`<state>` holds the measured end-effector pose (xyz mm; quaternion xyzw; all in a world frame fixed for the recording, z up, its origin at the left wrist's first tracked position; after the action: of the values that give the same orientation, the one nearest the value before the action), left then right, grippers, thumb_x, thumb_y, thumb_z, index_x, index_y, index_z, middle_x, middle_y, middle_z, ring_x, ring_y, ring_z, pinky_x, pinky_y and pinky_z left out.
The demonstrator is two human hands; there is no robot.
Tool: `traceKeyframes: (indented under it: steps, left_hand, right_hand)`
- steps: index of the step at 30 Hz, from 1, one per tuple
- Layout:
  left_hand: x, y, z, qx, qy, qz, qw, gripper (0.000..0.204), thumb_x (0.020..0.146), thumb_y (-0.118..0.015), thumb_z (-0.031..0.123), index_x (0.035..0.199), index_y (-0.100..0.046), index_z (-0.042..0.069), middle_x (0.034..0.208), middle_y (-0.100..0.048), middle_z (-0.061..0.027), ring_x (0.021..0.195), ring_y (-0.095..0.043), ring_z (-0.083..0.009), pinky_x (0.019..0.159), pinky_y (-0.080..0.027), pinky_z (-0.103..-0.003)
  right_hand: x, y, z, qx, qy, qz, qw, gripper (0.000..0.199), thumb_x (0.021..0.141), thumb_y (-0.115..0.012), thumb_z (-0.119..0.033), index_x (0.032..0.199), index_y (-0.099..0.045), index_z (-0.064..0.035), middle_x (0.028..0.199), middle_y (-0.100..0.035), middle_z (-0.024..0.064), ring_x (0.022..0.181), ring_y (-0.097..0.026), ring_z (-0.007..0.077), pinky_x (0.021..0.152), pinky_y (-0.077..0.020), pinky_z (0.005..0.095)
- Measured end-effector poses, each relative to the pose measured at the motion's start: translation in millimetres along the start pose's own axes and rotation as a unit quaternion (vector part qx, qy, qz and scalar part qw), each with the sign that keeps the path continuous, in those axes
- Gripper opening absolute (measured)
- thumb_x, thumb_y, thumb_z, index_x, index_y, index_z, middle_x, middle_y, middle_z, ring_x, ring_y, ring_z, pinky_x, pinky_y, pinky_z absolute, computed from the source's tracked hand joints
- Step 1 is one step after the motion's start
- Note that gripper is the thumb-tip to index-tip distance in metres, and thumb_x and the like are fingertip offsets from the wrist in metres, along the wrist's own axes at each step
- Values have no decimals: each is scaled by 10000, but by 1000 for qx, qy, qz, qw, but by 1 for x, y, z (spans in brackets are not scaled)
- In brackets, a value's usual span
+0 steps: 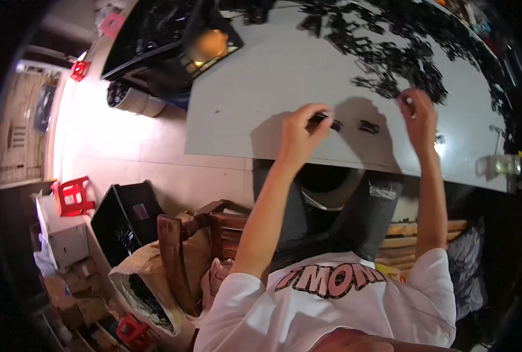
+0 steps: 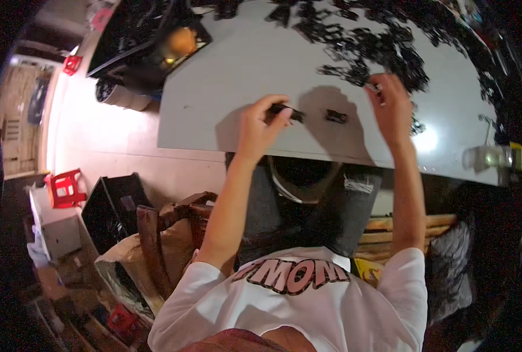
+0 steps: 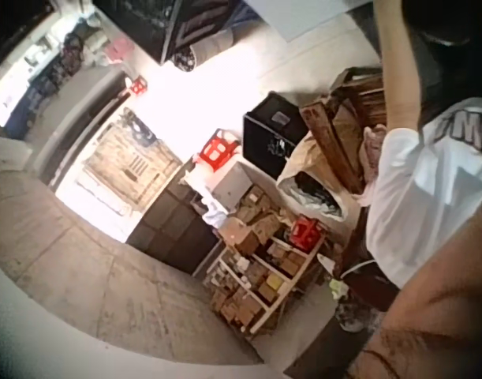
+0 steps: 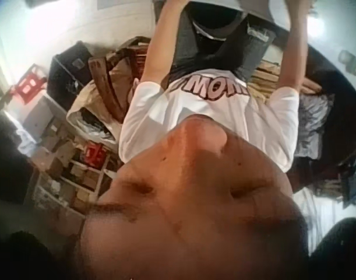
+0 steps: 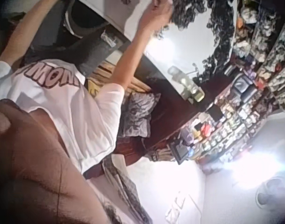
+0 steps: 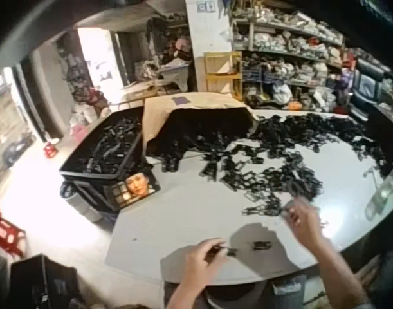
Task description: Assembling small black plastic and metal hardware components on a workbench.
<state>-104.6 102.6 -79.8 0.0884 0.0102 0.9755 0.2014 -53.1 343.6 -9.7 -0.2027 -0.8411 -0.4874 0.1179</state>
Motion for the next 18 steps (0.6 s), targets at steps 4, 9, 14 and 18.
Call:
traceKeyframes:
  steps: [4, 9, 14, 18]
  left_hand:
    - [-6, 11, 2, -90, 19, 3, 996, 254, 848, -611, 16, 1096, -570, -21, 879, -628, -67, 758, -632, -134, 685, -510, -238]
    - [-18, -9, -8, -12, 94, -104, 990, 268, 858, -593, -3, 1125, -565, -13, 904, -638, -81, 775, -639, -137, 693, -517, -246]
    - [-20, -13, -2, 11, 107, -118, 987, 248, 843, -619, 4, 1090, -594, -8, 852, -645, -66, 739, -635, -114, 662, -518, -236]
    - [-20, -15, -1, 30, 115, -117, 986, 242, 825, -638, -3, 1066, -618, 4, 799, -636, -44, 685, -627, -96, 622, -514, -219]
  right_hand:
    - [-47, -17, -5, -42, -6, -52, 998, 296, 763, -688, -81, 1044, -604, -41, 961, -598, 87, 690, -570, 211, 600, -474, 289]
    - [-46, -18, -16, -7, -7, -60, 998, 297, 748, -693, -94, 1034, -626, -48, 987, -597, 96, 796, -606, 240, 674, -496, 311]
    - [-38, -28, -56, -13, 98, -92, 991, 290, 727, -690, -82, 1013, -644, -70, 984, -596, 81, 833, -602, 258, 704, -503, 327]
    - [-43, -45, -58, -44, 122, -113, 985, 287, 713, -691, -75, 995, -643, -60, 958, -594, 77, 829, -601, 251, 700, -502, 325]
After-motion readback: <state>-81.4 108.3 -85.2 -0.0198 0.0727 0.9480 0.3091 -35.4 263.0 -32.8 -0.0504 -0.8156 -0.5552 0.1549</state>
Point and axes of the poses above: each hand's wrist, its own x-axis towards the middle knuckle, its own y-axis out of the back of the hand, z = x × y, the point moved 9 cm from there along x, towards the middle knuckle
